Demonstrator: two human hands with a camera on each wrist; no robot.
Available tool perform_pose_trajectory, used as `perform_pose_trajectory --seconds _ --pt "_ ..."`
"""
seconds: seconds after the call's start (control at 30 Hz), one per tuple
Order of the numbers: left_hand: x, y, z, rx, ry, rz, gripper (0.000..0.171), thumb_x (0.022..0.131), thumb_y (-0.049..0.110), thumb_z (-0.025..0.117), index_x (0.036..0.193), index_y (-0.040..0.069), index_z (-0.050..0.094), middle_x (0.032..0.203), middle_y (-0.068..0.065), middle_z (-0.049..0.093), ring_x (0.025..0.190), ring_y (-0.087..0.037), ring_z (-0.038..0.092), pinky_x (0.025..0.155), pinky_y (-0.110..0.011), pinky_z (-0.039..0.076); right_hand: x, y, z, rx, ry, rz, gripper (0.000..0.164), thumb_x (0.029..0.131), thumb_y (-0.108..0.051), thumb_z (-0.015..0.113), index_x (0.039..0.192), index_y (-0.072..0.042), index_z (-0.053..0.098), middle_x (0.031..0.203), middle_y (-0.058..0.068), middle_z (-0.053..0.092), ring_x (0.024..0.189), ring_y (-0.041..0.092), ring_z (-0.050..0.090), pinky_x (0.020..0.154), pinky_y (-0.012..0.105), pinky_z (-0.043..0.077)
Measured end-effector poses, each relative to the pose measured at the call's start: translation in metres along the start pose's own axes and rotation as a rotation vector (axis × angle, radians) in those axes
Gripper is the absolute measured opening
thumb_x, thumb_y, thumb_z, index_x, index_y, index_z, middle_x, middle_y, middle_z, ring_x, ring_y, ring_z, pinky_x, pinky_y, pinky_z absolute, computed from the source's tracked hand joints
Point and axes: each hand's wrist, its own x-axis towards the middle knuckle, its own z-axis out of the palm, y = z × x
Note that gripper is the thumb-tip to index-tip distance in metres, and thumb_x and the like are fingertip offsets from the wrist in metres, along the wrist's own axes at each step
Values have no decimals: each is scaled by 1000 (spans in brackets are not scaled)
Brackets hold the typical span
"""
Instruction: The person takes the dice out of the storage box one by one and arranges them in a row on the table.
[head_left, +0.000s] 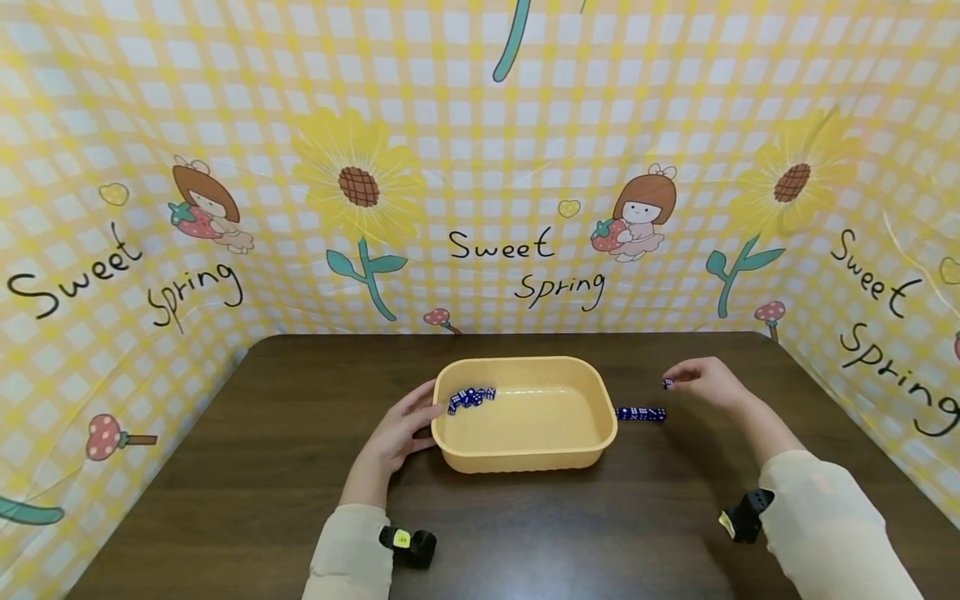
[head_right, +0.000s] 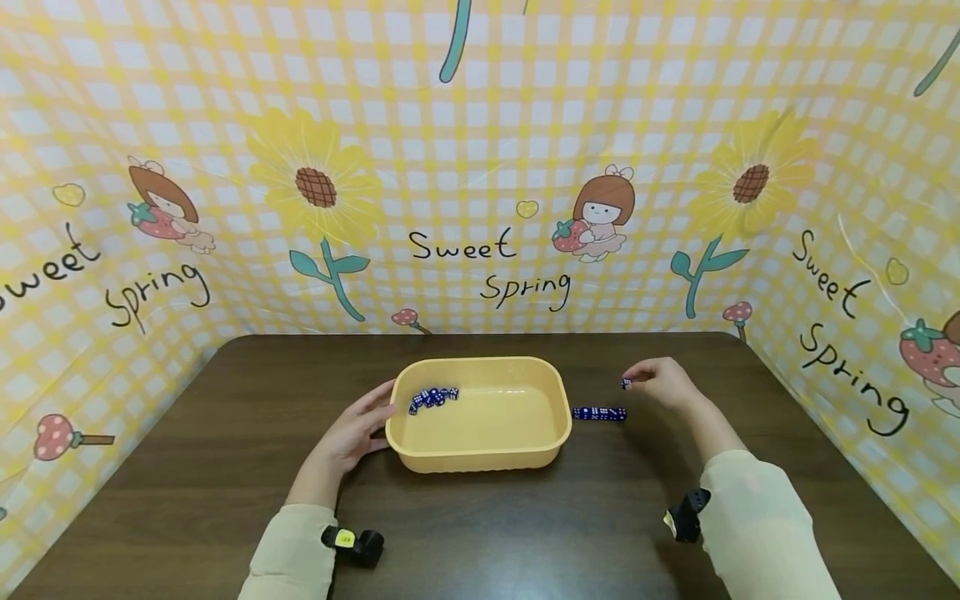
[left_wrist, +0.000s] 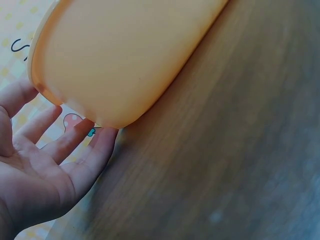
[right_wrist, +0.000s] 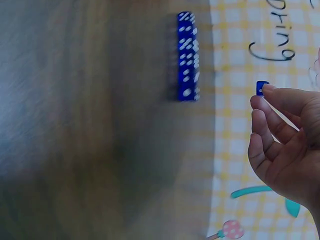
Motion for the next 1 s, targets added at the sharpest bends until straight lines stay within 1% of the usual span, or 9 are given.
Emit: perform_pose_trajectory --seconds 0.23,0.3,0.53,0.63,0.87,1.0 --pt "0 -1 1 0 2 -3 48 83 12 56 128 19 41 125 -12 43 103 -30 46 72 -45 43 -7 16 5 -36 7 7 16 78 1 57 90 11 60 81 14 61 72 20 54 60 30 43" --pt "0 -1 0 -2 3 1 48 83 12 56 129 19 41 125 -13 43 104 -30 46 72 -45 43 -8 19 8 -38 13 5 15 77 2 57 89 11 60 79 14 61 70 19 54 58 30 43" --pt "0 0 0 -3 5 4 49 83 11 56 129 18 40 125 -13 42 103 -30 46 72 -46 43 -13 31 20 29 2 71 14 76 3 58 87 12 60 73 10 60 63 19 53 55 30 44" --pt "0 -1 0 -10 2 2 49 83 11 56 129 18 40 126 -12 42 103 -30 46 72 -46 43 -14 36 24 18 -1 81 13 76 3 58 86 11 60 73 10 60 61 19 54 54 31 45" --pt "0 -1 0 -16 -4 10 49 83 11 55 129 17 40 126 -13 41 104 -31 46 72 -46 43 -15 38 30 9 8 94 14 74 3 60 84 12 60 73 12 60 59 19 54 53 32 45" --pt "0 0 0 -15 -4 9 49 83 11 55 130 17 39 126 -14 41 104 -31 46 72 -46 43 -13 38 33 2 12 88 12 74 4 59 84 11 60 70 9 59 58 17 51 52 31 43"
